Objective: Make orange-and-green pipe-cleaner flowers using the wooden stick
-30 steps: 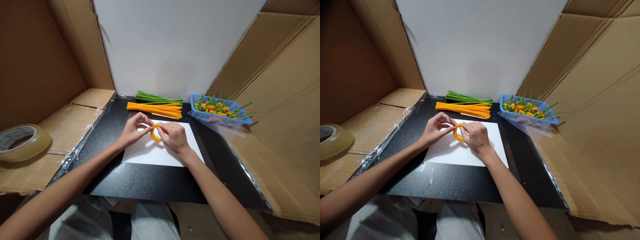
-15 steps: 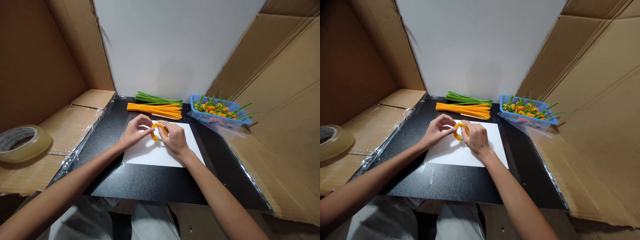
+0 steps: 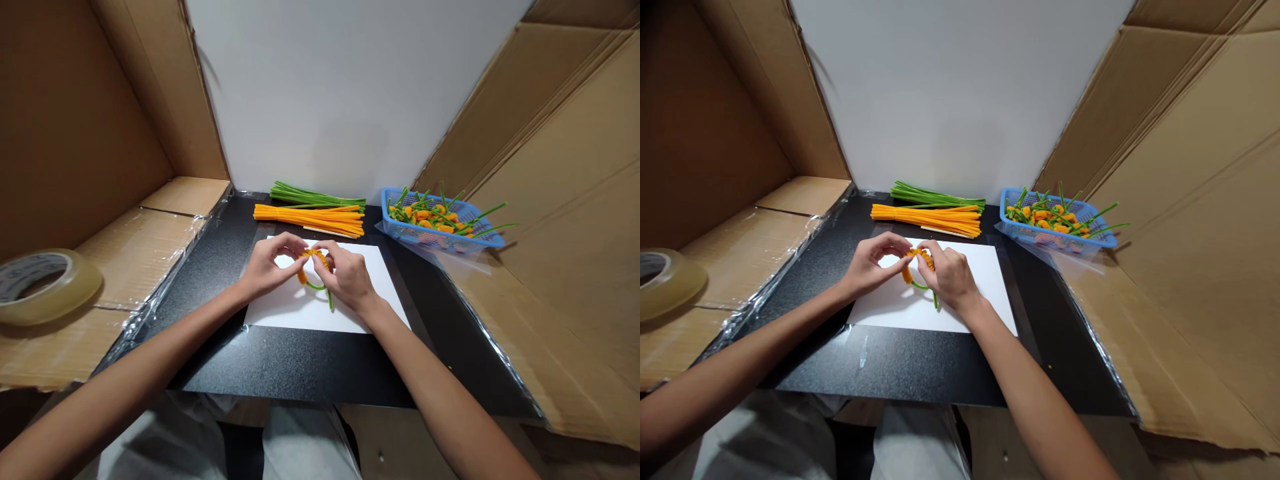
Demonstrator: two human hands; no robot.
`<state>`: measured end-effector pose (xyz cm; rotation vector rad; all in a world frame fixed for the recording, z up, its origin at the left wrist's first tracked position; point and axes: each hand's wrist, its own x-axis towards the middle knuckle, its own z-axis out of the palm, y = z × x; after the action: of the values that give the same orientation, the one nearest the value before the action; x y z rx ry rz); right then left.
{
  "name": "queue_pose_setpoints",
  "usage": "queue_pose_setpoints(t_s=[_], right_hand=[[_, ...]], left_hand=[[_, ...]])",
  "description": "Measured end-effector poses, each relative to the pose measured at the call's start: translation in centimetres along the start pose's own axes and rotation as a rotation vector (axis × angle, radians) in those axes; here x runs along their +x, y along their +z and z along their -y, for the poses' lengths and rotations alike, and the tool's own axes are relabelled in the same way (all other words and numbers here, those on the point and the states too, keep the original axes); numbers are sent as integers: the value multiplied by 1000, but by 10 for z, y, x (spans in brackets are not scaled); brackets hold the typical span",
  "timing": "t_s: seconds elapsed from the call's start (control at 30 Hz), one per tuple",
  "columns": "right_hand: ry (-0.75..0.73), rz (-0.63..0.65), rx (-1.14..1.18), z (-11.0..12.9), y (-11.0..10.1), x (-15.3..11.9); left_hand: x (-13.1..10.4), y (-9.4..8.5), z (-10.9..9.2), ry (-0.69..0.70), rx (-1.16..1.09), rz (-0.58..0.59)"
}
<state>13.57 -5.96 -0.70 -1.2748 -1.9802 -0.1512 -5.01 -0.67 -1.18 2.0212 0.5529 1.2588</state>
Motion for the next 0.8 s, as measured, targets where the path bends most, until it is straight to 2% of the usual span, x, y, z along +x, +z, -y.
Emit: queue_pose_setpoints(t_s=[0.17,0.3,0.47,0.67,0.8], right_hand=[[6,-1,31,2,0,0],[102,-7,116,4,2,0],[191,13,193,9,2,0],[408,16,634,15,5,3],[472,-12,852,14,11,4]], left_hand=[[-1,0,-2,63,141,10],[-2,0,-6,169,248,-28],[-2,1,-8,273,336,-19],[-1,3,-3,357,405,-4],[-3,4,0,342,418,-51]])
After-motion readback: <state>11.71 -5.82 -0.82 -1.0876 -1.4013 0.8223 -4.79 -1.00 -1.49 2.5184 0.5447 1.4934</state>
